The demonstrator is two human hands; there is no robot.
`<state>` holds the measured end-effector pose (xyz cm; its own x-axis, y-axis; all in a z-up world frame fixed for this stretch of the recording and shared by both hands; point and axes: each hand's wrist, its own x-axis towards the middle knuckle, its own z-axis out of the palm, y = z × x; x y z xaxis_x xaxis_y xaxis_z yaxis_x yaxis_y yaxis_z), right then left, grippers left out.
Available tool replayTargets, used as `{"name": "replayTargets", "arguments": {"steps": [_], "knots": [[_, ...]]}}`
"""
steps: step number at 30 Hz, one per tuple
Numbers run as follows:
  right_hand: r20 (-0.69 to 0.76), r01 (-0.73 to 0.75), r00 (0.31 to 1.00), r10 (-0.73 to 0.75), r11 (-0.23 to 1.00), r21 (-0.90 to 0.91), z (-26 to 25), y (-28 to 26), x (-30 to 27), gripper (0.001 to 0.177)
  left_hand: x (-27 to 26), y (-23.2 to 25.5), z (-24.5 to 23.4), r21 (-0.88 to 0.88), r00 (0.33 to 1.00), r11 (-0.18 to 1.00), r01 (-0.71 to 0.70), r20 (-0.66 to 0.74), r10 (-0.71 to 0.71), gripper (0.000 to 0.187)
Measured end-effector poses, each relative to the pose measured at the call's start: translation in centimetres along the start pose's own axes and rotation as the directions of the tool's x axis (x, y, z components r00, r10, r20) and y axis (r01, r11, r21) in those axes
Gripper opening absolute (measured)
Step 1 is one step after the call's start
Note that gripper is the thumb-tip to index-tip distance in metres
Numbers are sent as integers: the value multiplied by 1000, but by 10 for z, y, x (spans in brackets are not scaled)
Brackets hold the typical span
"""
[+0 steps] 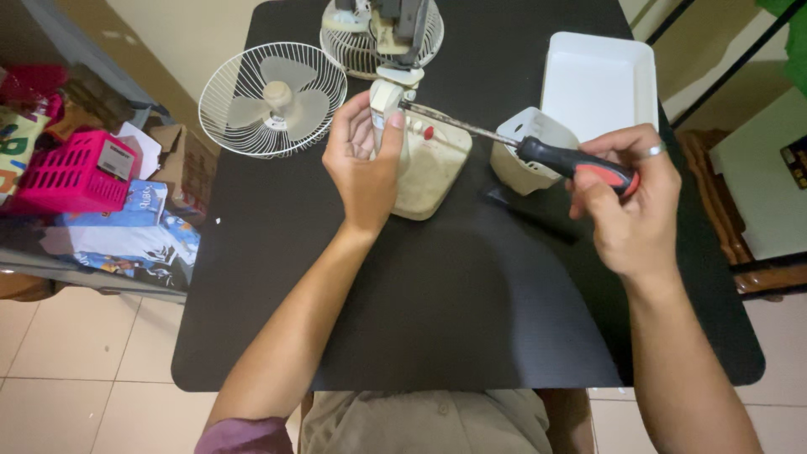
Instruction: The person assembles an electric fan by attaching the motor to the base, securing it with a screw, and then fitting the front grille. The person uses a screwdriver to tighten the screw and aligns the grille onto the motor assembly.
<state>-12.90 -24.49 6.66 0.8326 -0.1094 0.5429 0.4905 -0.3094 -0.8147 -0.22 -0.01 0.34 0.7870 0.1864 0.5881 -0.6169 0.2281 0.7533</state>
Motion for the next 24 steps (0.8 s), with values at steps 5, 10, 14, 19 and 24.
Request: {"name": "replayTargets", "arguments": {"steps": [5, 10, 14, 19, 24], "knots": [[-55, -227, 973, 226, 974, -11, 1, 8, -1, 14, 2, 0, -1, -41, 999, 999, 35, 9, -35, 35], [-6, -46, 999, 46, 998, 45, -2, 4, -2, 19, 3, 1, -2, -59, 999, 997, 46, 21, -45, 34], [11, -57, 998, 57, 996, 67, 0, 9, -3, 13, 0, -1, 0, -65, 1000, 997, 29, 6, -29, 34], [-69, -226, 971, 228, 973, 39, 1, 18, -3, 19, 0, 1, 2, -55, 1000, 998, 22, 2, -22, 33], [18, -60, 998, 58, 992, 109, -3, 17, -3, 16, 1, 1, 1, -83, 999, 996, 45, -2, -45, 33]]}}
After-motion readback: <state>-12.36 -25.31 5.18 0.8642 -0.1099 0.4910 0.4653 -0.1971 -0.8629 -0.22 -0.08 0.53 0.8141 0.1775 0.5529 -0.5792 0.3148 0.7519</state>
